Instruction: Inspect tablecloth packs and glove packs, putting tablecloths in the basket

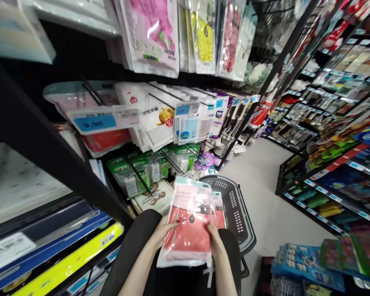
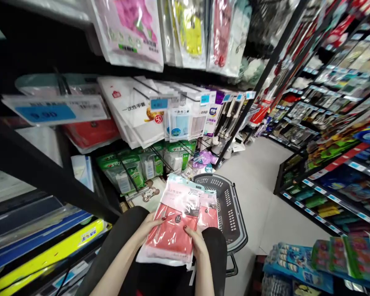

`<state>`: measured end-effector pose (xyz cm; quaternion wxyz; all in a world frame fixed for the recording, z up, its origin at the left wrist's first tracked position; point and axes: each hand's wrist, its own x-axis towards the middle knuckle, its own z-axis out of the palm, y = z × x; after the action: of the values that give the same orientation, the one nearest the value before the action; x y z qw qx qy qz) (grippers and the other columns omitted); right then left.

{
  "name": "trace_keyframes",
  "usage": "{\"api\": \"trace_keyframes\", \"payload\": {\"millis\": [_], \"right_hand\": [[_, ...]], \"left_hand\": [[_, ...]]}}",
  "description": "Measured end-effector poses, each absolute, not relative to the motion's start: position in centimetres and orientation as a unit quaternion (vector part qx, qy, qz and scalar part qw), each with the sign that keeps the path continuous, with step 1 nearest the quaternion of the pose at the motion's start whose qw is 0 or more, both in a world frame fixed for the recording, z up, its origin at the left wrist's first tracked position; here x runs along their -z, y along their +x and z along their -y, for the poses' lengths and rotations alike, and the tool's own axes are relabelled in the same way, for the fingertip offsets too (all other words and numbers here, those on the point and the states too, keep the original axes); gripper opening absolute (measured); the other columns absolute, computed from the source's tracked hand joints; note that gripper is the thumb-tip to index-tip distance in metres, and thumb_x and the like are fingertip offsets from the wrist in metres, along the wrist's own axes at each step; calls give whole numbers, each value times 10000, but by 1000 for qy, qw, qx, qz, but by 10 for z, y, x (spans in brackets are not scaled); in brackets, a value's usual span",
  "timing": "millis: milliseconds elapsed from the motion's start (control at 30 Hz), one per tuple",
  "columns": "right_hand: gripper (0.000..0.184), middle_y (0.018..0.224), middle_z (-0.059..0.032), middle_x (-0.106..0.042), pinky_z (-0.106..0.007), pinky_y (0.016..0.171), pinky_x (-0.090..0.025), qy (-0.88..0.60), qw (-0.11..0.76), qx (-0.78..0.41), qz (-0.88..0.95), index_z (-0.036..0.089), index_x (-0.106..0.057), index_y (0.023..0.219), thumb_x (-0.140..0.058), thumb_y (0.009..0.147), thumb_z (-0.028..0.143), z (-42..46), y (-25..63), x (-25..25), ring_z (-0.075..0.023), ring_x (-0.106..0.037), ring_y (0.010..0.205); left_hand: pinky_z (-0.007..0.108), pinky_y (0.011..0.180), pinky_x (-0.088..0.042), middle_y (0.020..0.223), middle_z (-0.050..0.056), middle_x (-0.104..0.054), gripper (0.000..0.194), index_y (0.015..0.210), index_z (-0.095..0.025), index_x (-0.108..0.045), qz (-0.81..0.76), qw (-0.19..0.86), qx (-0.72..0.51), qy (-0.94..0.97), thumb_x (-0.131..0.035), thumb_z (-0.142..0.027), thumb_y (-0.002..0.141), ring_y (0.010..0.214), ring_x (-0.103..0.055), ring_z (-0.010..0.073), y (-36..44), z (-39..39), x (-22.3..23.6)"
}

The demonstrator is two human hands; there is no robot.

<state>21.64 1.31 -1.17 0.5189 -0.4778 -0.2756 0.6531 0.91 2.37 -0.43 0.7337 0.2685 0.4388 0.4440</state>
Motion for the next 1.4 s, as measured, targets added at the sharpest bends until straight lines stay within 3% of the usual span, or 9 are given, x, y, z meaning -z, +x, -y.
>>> {"api": "trace_keyframes", "payload": {"millis": [100, 400, 733, 1067, 1400], "right_hand": [[386, 851, -77, -680, -402, 764, -457, -473, 463, -704, 257, 175, -605, 928, -710, 589, 327, 4, 204, 36, -259, -631, 822], [376, 940, -67, -678, -417, 830, -440, -458, 472, -710, 252, 177, -624, 928, -718, 577, 274, -10, 204, 36, -268, -623, 872], [414, 886, -81, -686, -459, 813, -445, -481, 480, -691, 246, 174, -622, 911, -740, 537, 309, -7, 199, 35, -296, -621, 866], [395, 808, -60, -691, -432, 779, -468, -519, 467, -676, 236, 168, -619, 881, -738, 536, 319, -4, 198, 33, -286, -628, 819], [321, 812, -58, -693, -436, 793, -462, -506, 460, -685, 251, 177, -623, 867, -711, 588, 308, -6, 201, 41, -289, -623, 852]], "left_hand": [[294, 644, -454, 727, 51, -670, 298, 796, -127, -622, -469, 707, -449, 281, -717, -203, 525, 672, -623, 211, 11, -26, 6], [321, 718, -448, 785, 65, -673, 415, 872, -114, -613, -460, 696, -422, 354, -742, -170, 481, 759, -614, 226, 15, -28, 13], [309, 674, -450, 790, 51, -676, 364, 860, -124, -624, -491, 678, -426, 344, -690, -129, 502, 734, -620, 223, 14, -22, 16], [316, 700, -453, 799, 45, -680, 403, 885, -125, -627, -488, 673, -434, 348, -704, -132, 489, 750, -621, 225, 15, -22, 11], [326, 670, -463, 749, 60, -677, 357, 833, -111, -634, -499, 667, -435, 341, -704, -140, 484, 781, -619, 260, 15, -23, 16]]}}
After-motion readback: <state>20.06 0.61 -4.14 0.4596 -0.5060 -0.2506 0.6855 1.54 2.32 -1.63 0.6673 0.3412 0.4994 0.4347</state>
